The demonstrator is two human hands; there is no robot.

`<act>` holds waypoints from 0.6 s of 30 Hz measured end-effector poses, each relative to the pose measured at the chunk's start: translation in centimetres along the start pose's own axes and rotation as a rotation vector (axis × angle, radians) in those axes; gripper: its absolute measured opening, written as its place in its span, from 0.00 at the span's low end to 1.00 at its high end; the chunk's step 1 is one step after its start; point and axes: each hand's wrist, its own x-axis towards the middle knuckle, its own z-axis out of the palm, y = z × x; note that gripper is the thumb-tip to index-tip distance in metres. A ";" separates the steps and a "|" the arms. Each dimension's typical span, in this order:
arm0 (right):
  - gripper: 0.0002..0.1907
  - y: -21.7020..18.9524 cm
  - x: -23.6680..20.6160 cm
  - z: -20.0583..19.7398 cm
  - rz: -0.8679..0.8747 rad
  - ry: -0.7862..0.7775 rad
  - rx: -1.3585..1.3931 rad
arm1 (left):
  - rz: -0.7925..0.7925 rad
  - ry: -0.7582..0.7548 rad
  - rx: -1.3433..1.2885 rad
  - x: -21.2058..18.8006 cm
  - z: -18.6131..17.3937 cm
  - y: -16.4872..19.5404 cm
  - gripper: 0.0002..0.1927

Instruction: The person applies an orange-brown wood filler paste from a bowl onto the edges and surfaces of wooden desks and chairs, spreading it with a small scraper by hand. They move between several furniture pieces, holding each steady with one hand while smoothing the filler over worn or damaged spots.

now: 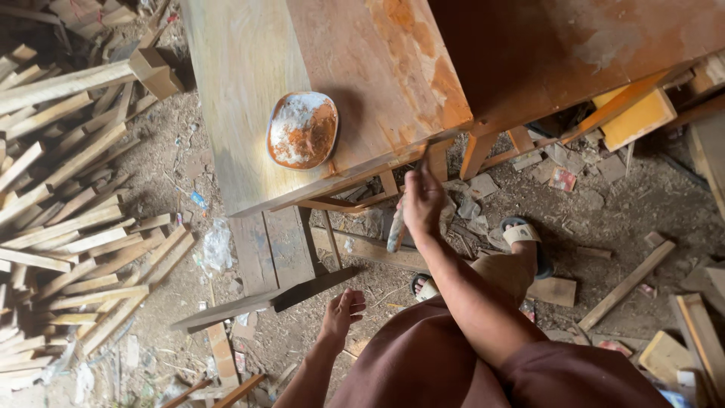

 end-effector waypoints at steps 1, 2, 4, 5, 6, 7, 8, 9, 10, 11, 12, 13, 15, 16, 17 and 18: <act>0.26 0.1 -0.5 0.1 -0.038 -0.056 -0.005 | 0.007 0.010 0.002 0.0 -0.2 0.2 0.29; 0.28 0.1 -0.7 -0.1 -0.083 -0.109 -0.010 | 0.019 0.015 0.004 0.2 -0.3 0.5 0.29; 0.28 -0.3 -0.8 -1.9 0.005 -0.114 -0.008 | 0.056 0.003 -0.013 0.7 -0.4 1.1 0.28; 0.28 -0.5 -0.5 -2.8 0.050 -0.127 -0.007 | 0.077 -0.003 -0.036 0.9 -0.4 1.4 0.28; 0.22 -0.7 0.1 -3.7 0.056 -0.085 -0.015 | 0.095 -0.003 -0.065 0.9 -0.3 1.5 0.28; 0.18 -1.0 0.7 -4.7 0.068 -0.046 -0.026 | 0.093 0.000 -0.072 0.9 -0.2 1.5 0.28; 0.16 -1.0 1.1 -5.3 0.081 -0.006 -0.039 | 0.087 0.001 -0.081 0.8 0.0 1.5 0.28; 0.17 -0.9 1.4 -5.5 0.118 -0.087 -0.088 | 0.082 0.001 -0.089 0.7 0.2 1.4 0.27; 0.18 -0.8 1.5 -5.6 0.155 -0.168 -0.135 | 0.069 0.004 -0.093 0.6 0.5 1.3 0.27; 0.20 -0.6 1.6 -5.7 0.189 -0.247 -0.180 | 0.058 0.007 -0.095 0.4 0.9 1.2 0.27; 0.24 -0.5 1.5 -6.0 0.202 -0.383 -0.255 | 0.051 0.009 -0.096 0.4 1.2 1.2 0.26; 0.29 -0.4 1.3 -6.4 0.211 -0.518 -0.333 | 0.060 0.012 -0.113 0.4 1.5 1.3 0.26; 0.30 -0.5 1.6 -8.0 0.260 -0.681 -0.343 | 0.077 0.021 -0.171 0.2 2.1 1.5 0.27; 0.24 -1.0 2.3 -9.6 0.308 -0.715 -0.270 | 0.089 0.036 -0.189 0.0 2.4 1.7 0.26; 0.18 -1.5 3.2 -11.1 0.360 -0.752 -0.200 | 0.100 0.055 -0.212 -0.2 2.7 1.8 0.26; 0.19 -2.3 4.6 -12.9 0.390 -0.736 -0.373 | 0.111 0.076 -0.239 -0.5 3.2 1.9 0.26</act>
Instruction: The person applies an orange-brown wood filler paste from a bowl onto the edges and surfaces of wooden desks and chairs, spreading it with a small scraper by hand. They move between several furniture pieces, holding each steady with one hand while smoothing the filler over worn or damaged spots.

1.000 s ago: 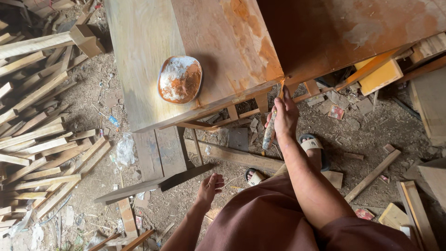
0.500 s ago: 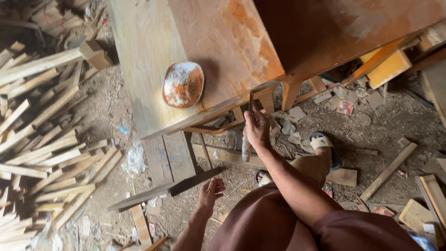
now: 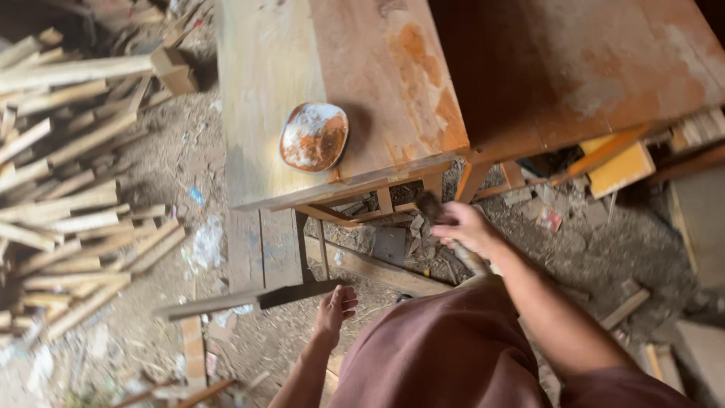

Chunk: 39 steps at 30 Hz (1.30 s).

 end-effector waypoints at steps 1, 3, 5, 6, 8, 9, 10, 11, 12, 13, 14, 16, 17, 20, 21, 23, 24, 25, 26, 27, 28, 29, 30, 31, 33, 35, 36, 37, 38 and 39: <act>0.20 -0.3 -0.5 -2.7 0.087 0.037 -0.143 | -0.014 0.033 -0.021 -0.4 0.5 -0.1 0.26; 0.16 -1.6 -0.6 -7.8 0.076 -0.013 -0.317 | -0.041 0.094 -0.070 -1.1 2.3 -0.3 0.25; 0.12 -3.5 0.0 -12.1 -0.005 -0.034 -0.611 | 0.008 0.142 -0.143 -1.4 5.0 -0.5 0.26; 0.12 -4.4 0.4 -13.7 -0.059 -0.023 -0.743 | 0.028 0.172 -0.181 -1.6 6.8 -0.9 0.26; 0.16 -6.6 1.0 -16.9 -0.184 -0.008 -0.995 | 0.004 0.219 -0.239 -1.7 10.7 -1.4 0.26; 0.17 -7.5 1.5 -17.8 -0.259 -0.047 -1.088 | -0.011 0.241 -0.265 -1.8 12.9 -1.8 0.26; 0.18 -8.3 2.1 -18.4 -0.338 -0.083 -1.171 | 0.001 0.247 -0.279 -1.9 15.1 -2.0 0.26; 0.19 -9.0 2.7 -18.8 -0.421 -0.120 -1.248 | 0.013 0.254 -0.289 -2.0 17.6 -2.3 0.26; 0.20 -9.7 3.3 -19.0 -0.434 -0.141 -1.277 | 0.026 0.261 -0.297 -2.2 20.0 -2.8 0.26; 0.21 -10.3 3.9 -19.0 -0.450 -0.157 -1.303 | 0.021 0.259 -0.329 -2.4 22.2 -3.2 0.26; 0.22 -10.8 4.5 -19.0 -0.468 -0.169 -1.328 | 0.021 0.256 -0.359 -2.5 24.2 -3.4 0.26; 0.24 -11.9 5.7 -18.8 -0.394 -0.229 -1.354 | 0.037 0.262 -0.421 -3.2 27.2 -3.8 0.26; 0.25 -12.2 6.2 -18.7 -0.356 -0.263 -1.368 | 0.047 0.273 -0.454 -3.8 28.5 -4.3 0.26; 0.27 -12.7 7.4 -18.3 -0.377 -0.334 -1.393 | 0.034 0.376 -0.467 -5.3 30.6 -5.6 0.27; 0.28 -12.7 7.7 -18.2 -0.397 -0.356 -1.400 | 0.019 0.419 -0.453 -6.0 30.9 -6.1 0.27; 0.29 -12.6 8.3 -18.0 -0.440 -0.388 -1.406 | 0.004 0.466 -0.431 -6.9 31.3 -6.8 0.26; 0.28 -12.5 8.4 -17.9 -0.469 -0.391 -1.390 | -0.003 0.486 -0.417 -7.3 31.4 -7.1 0.26; 0.28 -12.5 8.5 -17.9 -0.498 -0.390 -1.374 | -0.007 0.501 -0.424 -7.5 31.6 -7.3 0.26; 0.28 -12.4 8.5 -17.7 -0.524 -0.387 -1.357 | -0.012 0.513 -0.429 -7.8 31.7 -7.5 0.26; 0.28 -12.4 8.5 -17.7 -0.508 -0.386 -1.344 | -0.017 0.523 -0.435 -7.9 32.0 -7.7 0.26; 0.28 -12.3 8.4 -17.6 -0.491 -0.385 -1.331 | -0.014 0.522 -0.435 -8.0 32.2 -7.8 0.26; 0.28 -12.3 8.4 -17.6 -0.475 -0.384 -1.319 | -0.011 0.521 -0.435 -8.1 32.4 -7.9 0.26; 0.27 -12.3 8.3 -17.5 -0.463 -0.377 -1.305 | -0.006 0.520 -0.434 -8.1 32.6 -8.0 0.26; 0.27 -12.4 8.2 -17.4 -0.448 -0.370 -1.293 | -0.018 0.530 -0.445 -8.1 32.8 -8.1 0.26; 0.27 -12.6 8.1 -17.2 -0.409 -0.364 -1.265 | -0.041 0.547 -0.463 -8.1 33.1 -8.3 0.25; 0.28 -12.9 8.0 -17.1 -0.358 -0.372 -1.236 | -0.039 0.543 -0.436 -8.0 33.3 -8.5 0.26; 0.28 -13.0 8.0 -17.0 -0.371 -0.374 -1.233 | -0.039 0.540 -0.422 -8.1 33.5 -8.6 0.26; 0.28 -13.1 8.1 -16.9 -0.384 -0.376 -1.230 | -0.038 0.544 -0.430 -8.1 33.6 -8.7 0.26; 0.27 -13.1 8.2 -16.7 -0.398 -0.377 -1.227 | -0.037 0.548 -0.437 -8.1 33.7 -8.8 0.26; 0.27 -13.0 8.3 -16.6 -0.400 -0.372 -1.228 | -0.036 0.551 -0.443 -8.0 33.7 -8.8 0.26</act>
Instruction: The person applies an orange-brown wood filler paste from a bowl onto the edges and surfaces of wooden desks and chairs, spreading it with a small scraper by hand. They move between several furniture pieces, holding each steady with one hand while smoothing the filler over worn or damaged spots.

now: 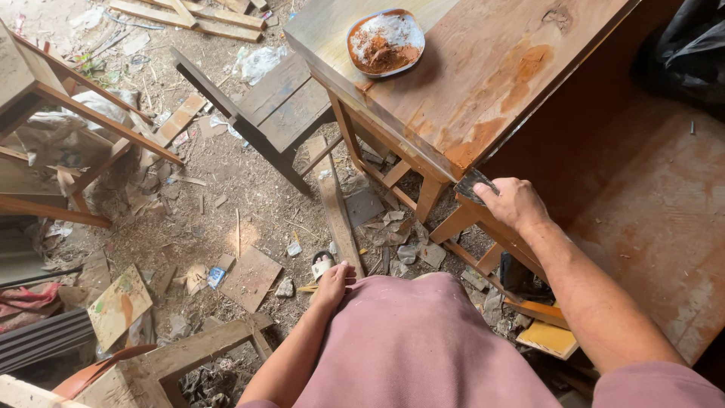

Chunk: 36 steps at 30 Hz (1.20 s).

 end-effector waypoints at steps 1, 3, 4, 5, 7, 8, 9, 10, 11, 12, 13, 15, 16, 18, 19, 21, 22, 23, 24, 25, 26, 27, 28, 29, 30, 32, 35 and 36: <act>0.27 0.0 0.1 0.1 0.001 0.004 -0.003 | 0.001 0.001 -0.010 -0.1 0.0 -0.1 0.26; 0.27 0.1 0.3 0.4 0.008 0.009 0.006 | 0.000 0.006 -0.031 -0.1 -0.1 -0.3 0.26; 0.27 0.2 0.4 0.6 0.016 0.010 0.018 | -0.005 0.010 -0.031 -0.1 -0.1 -0.4 0.26; 0.26 0.3 0.5 0.7 0.023 0.012 0.029 | -0.009 0.013 -0.032 0.0 -0.2 -0.5 0.26; 0.27 0.5 0.8 1.0 0.017 0.021 -0.012 | -0.011 0.016 -0.031 0.0 -0.3 -0.7 0.26; 0.27 0.7 0.9 1.1 0.014 0.026 -0.033 | -0.008 0.016 -0.030 0.0 -0.4 -0.7 0.26; 0.27 0.8 1.0 1.2 0.026 0.025 -0.045 | -0.005 0.016 -0.029 0.0 -0.5 -0.8 0.26; 0.27 0.9 1.2 1.2 0.039 0.024 -0.057 | -0.010 0.017 -0.030 0.0 -0.5 -0.8 0.26; 0.27 0.9 1.2 1.1 0.053 0.022 -0.070 | -0.016 0.017 -0.031 0.0 -0.5 -0.8 0.26; 0.28 0.9 1.3 1.1 0.054 0.021 -0.081 | -0.023 0.017 -0.032 0.0 -0.6 -0.9 0.26; 0.28 1.0 1.4 1.0 0.054 0.021 -0.092 | -0.021 0.018 -0.028 -0.1 -0.6 -0.9 0.26; 0.28 1.0 1.4 0.9 0.063 0.027 -0.106 | -0.016 0.021 -0.021 -0.1 -0.6 -0.9 0.26; 0.28 0.9 1.5 0.9 0.070 0.032 -0.108 | -0.020 0.023 -0.018 -0.1 -0.6 -0.9 0.26; 0.28 0.8 1.4 0.8 0.089 0.038 -0.118 | -0.030 0.029 -0.012 0.0 -0.6 -1.0 0.26; 0.28 0.8 1.4 0.8 0.100 0.037 -0.126 | -0.030 0.032 -0.027 0.0 -0.5 -1.1 0.26; 0.29 0.9 1.3 0.7 0.114 0.031 -0.162 | -0.031 0.035 -0.056 0.0 -0.4 -1.1 0.25; 0.29 1.1 1.2 0.6 0.114 0.028 -0.189 | -0.032 0.035 -0.064 0.0 -0.3 -1.2 0.25; 0.29 1.3 1.2 0.6 0.106 0.023 -0.215 | -0.031 0.042 -0.074 0.0 -0.2 -1.2 0.24; 0.28 1.8 1.0 0.6 0.164 -0.012 -0.220 | -0.027 0.063 -0.087 -0.1 -0.2 -1.2 0.24; 0.27 2.2 0.8 0.8 0.208 -0.049 -0.223 | -0.042 0.070 -0.038 -0.2 -0.3 -1.2 0.23; 0.26 2.8 0.7 0.9 0.174 -0.043 -0.201 | -0.057 0.088 0.008 -0.4 -0.3 -1.1 0.22; 0.26 3.4 0.3 1.2 0.313 -0.149 -0.136 | -0.006 0.073 0.059 -0.5 -0.4 -0.9 0.23; 0.29 4.1 -0.2 1.8 0.282 -0.195 0.008 | 0.043 0.057 0.111 -0.6 -0.4 -0.7 0.24; 0.25 4.5 -0.6 3.0 0.356 -0.279 0.348 | 0.086 0.026 -0.018 -0.5 -0.3 -0.5 0.24; 0.21 4.9 -1.3 4.0 0.411 -0.340 0.481 | 0.132 -0.009 -0.144 -0.5 -0.3 -0.4 0.24; 0.15 5.4 -2.4 6.5 0.468 -0.427 0.734 | 0.172 -0.014 -0.111 0.0 -0.2 0.1 0.24; 0.11 4.8 -3.6 9.6 0.437 -0.442 1.053 | 0.132 -0.035 -0.012 1.0 -0.4 1.0 0.25; 0.13 4.3 -4.2 10.4 0.410 -0.413 1.122 | 0.163 -0.089 -0.059 1.7 -0.3 1.5 0.25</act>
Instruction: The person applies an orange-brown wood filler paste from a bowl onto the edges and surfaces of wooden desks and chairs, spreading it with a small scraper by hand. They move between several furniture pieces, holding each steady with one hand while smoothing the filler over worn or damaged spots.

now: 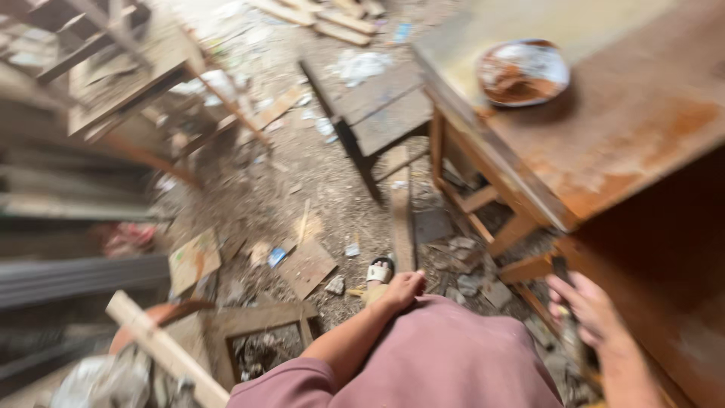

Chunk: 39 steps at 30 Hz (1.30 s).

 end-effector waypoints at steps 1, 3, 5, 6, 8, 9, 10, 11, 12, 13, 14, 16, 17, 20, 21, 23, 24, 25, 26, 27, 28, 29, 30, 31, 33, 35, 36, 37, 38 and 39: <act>0.11 0.2 0.0 1.3 -0.057 0.040 0.075 | 0.024 -0.061 -0.046 0.9 -0.4 0.6 0.26; 0.11 0.6 -0.1 4.0 -0.138 0.092 0.307 | -0.070 -0.112 -0.007 2.1 -0.7 1.6 0.24; 0.12 -0.1 -0.2 6.8 -0.174 0.213 0.421 | -0.187 -0.127 0.094 3.4 -1.5 3.1 0.22; 0.14 -0.5 -0.6 8.2 -0.197 0.251 0.462 | -0.204 -0.162 0.104 3.7 -1.8 3.6 0.22; 0.14 -1.3 -0.9 11.0 -0.191 0.317 0.559 | -0.207 -0.218 0.192 4.7 -2.9 4.6 0.23; 0.14 -1.8 -1.0 12.3 -0.253 0.349 0.587 | -0.190 -0.242 0.271 5.0 -3.7 5.1 0.24; 0.15 -2.2 -0.8 13.6 -0.315 0.378 0.613 | -0.170 -0.262 0.348 5.5 -4.6 5.6 0.24; 0.17 -2.6 -0.6 14.9 -0.377 0.405 0.637 | -0.167 -0.282 0.388 6.2 -5.6 6.3 0.24; 0.17 -2.9 -0.1 16.0 -0.427 0.465 0.656 | -0.165 -0.301 0.426 6.9 -6.6 6.8 0.24; 0.18 -3.2 0.5 17.1 -0.475 0.526 0.670 | -0.163 -0.319 0.462 7.6 -7.7 7.3 0.24; 0.18 -3.5 1.2 18.0 -0.521 0.586 0.680 | -0.172 -0.333 0.489 8.3 -8.9 7.8 0.24; 0.16 -4.3 3.0 19.3 -0.620 0.673 0.786 | -0.184 -0.352 0.535 9.8 -11.2 8.7 0.25; 0.16 -4.7 3.9 19.8 -0.669 0.714 0.836 | -0.176 -0.366 0.556 10.5 -12.3 9.2 0.25; 0.15 -5.8 5.9 20.7 -0.745 0.836 0.901 | -0.166 -0.387 0.620 12.2 -15.5 10.6 0.26; 0.15 -6.2 6.4 20.9 -0.735 0.856 0.938 | -0.170 -0.383 0.640 12.7 -16.4 11.0 0.27; 0.14 -7.0 7.1 21.0 -0.714 0.887 1.003 | -0.175 -0.392 0.681 13.6 -17.9 11.7 0.27; 0.14 -7.3 7.4 21.0 -0.721 0.905 1.012 | -0.176 -0.403 0.702 13.9 -18.6 12.0 0.27; 0.14 -7.6 7.7 21.0 -0.727 0.920 1.020 | -0.178 -0.411 0.722 14.2 -19.2 12.2 0.28; 0.14 -7.9 8.0 21.0 -0.731 0.931 1.025 | -0.188 -0.418 0.720 14.4 -19.7 12.3 0.28; 0.14 -8.0 8.2 20.9 -0.723 0.946 1.032 | -0.198 -0.421 0.718 14.6 -20.1 12.3 0.28; 0.14 -8.2 8.5 20.8 -0.712 0.959 1.038 | -0.210 -0.422 0.714 14.8 -20.4 12.3 0.28; 0.14 -8.2 8.6 20.7 -0.700 0.973 1.044 | -0.205 -0.428 0.732 14.9 -20.7 12.3 0.29; 0.15 -8.2 8.8 20.5 -0.717 0.976 1.051 | -0.201 -0.434 0.749 15.1 -20.8 12.3 0.29; 0.15 -8.2 9.0 20.4 -0.735 0.978 1.057 | -0.196 -0.440 0.765 15.2 -20.9 12.2 0.30; 0.16 -8.2 9.2 20.2 -0.752 0.980 1.066 | -0.205 -0.438 0.753 15.4 -21.0 12.1 0.30; 0.16 -8.2 9.3 20.2 -0.750 0.982 1.070 | -0.204 -0.448 0.757 15.6 -20.9 12.3 0.30; 0.16 -8.3 9.3 20.2 -0.743 0.987 1.086 | -0.200 -0.457 0.769 15.7 -20.8 12.4 0.30; 0.16 -8.4 9.3 20.3 -0.736 0.990 1.102 | -0.196 -0.465 0.781 15.7 -20.8 12.4 0.31; 0.16 -8.5 9.3 20.4 -0.727 0.993 1.118 | -0.198 -0.469 0.786 15.8 -20.7 12.5 0.31; 0.16 -8.6 9.3 20.5 -0.723 0.994 1.119 | -0.200 -0.472 0.792 15.9 -20.7 12.7 0.30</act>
